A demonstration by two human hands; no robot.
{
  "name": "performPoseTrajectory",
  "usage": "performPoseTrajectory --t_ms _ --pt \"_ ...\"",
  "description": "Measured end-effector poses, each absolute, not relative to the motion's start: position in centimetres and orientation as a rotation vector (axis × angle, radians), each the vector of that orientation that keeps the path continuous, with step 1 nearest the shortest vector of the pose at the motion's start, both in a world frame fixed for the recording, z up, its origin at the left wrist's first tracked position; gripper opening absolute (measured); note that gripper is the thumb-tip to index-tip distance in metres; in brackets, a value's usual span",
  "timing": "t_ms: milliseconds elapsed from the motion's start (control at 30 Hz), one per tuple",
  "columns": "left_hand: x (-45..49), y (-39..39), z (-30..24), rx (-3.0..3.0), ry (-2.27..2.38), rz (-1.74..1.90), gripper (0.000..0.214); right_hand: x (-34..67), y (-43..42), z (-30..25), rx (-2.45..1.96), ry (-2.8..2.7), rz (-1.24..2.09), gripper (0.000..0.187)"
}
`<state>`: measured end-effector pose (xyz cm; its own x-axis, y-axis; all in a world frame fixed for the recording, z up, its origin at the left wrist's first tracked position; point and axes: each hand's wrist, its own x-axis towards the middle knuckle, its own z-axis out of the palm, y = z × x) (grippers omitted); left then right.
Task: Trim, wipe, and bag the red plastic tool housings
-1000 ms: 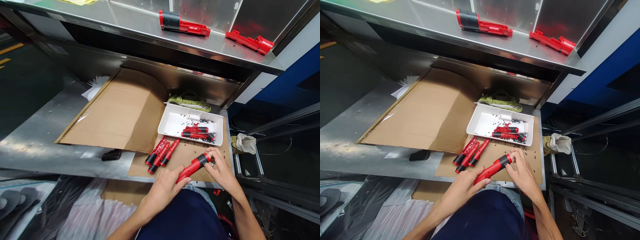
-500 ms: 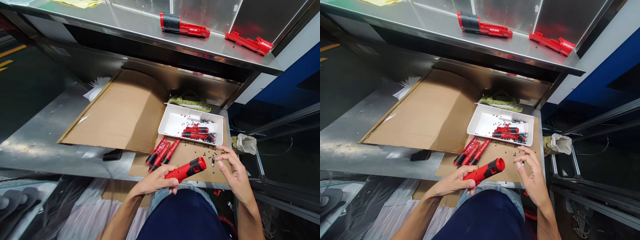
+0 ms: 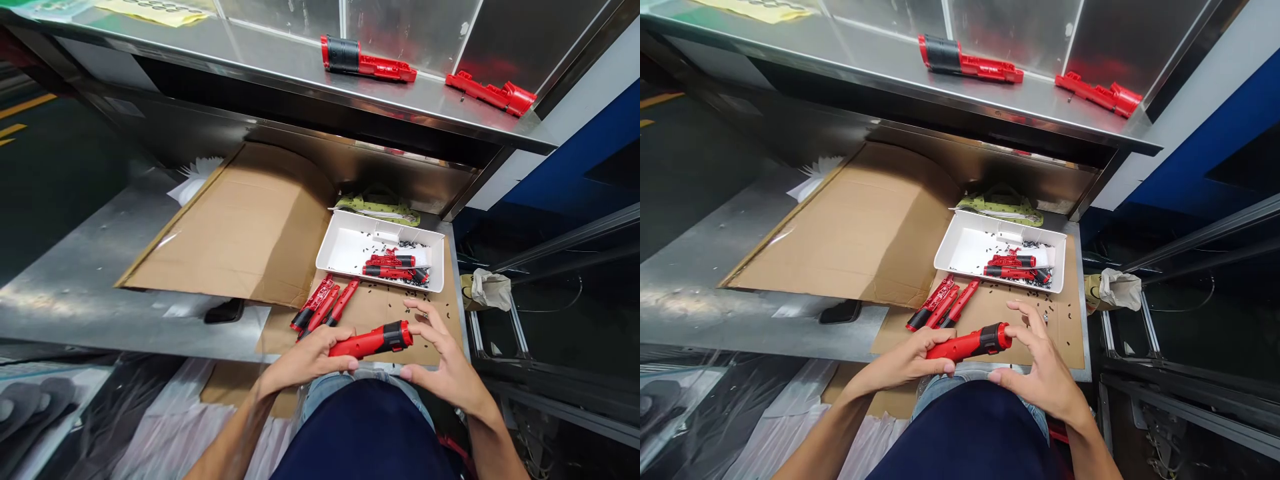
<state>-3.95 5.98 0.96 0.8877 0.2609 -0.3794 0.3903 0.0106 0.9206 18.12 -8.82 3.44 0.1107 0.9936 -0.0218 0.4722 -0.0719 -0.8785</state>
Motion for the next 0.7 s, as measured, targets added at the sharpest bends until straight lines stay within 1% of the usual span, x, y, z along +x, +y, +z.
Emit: performPoseTrajectory --t_ms 67,167,233,333,500,700 --pt "-3.9 6.1 1.2 1.667 0.52 -0.109 0.03 17.7 -8.6 3.1 -1.645 -1.5 0.936 0.035" --pt "-3.7 6.1 1.3 1.737 0.504 -0.118 0.038 17.2 -8.4 2.7 -1.658 -1.457 0.989 0.026" --pt "-3.6 5.9 1.2 1.738 0.494 -0.121 0.04 17.0 -8.3 2.5 -1.661 -1.383 0.99 0.018" --pt "-3.5 5.6 0.9 1.725 0.526 -0.1 0.039 16.7 -8.1 2.2 -1.669 -1.229 0.906 0.015" --pt "-3.2 5.4 0.7 1.698 0.587 -0.089 0.038 16.1 -8.0 1.5 -1.662 -1.028 0.806 0.025" --pt "-2.9 5.6 0.8 1.554 0.537 -0.109 0.035 16.9 -7.8 0.9 -1.537 -1.164 0.983 0.035"
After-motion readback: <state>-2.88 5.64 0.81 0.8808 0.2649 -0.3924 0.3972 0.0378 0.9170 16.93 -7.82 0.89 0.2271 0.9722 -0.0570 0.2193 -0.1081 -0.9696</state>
